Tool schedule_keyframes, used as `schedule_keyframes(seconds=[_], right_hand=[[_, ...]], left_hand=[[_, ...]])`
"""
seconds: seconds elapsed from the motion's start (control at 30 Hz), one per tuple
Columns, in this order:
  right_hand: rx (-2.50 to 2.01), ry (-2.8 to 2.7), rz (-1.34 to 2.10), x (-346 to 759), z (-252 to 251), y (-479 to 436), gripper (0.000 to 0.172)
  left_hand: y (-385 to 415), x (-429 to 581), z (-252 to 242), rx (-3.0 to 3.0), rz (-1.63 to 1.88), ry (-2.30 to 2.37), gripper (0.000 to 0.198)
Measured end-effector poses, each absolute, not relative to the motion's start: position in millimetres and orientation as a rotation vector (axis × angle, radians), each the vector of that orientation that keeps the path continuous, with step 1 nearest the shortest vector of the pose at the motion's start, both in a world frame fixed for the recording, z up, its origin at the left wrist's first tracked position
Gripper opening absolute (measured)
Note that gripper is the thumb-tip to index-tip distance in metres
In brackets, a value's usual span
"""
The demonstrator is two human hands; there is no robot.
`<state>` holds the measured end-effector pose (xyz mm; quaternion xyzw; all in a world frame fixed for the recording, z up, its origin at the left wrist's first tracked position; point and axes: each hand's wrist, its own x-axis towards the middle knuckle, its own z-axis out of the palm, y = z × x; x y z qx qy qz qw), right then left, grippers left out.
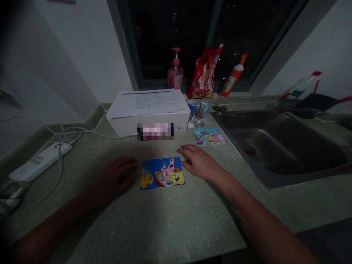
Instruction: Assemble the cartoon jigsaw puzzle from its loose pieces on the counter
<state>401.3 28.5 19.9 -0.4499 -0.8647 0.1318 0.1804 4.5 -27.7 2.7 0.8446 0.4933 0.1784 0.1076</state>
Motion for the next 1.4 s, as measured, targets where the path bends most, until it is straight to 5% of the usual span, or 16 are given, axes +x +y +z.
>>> schedule_keyframes(seconds=[0.6,0.87,1.1,1.4], right_hand=[[-1.206,-2.494,0.460,384,28,19,0.042],[-1.194,-2.475,0.724,394,28,18,0.069],[-1.177,-2.502,0.897,403,31,18,0.100],[-1.161,-2.554,0.842,398,32,14,0.093]], left_hand=[[-27,3,11,2.351,0.636,1.548,0.021],[-28,4,12,2.370,0.623,1.477,0.019],[-32,4,9,2.439,0.530,1.347,0.054],[-36,4,12,2.543,0.432,1.214,0.073]])
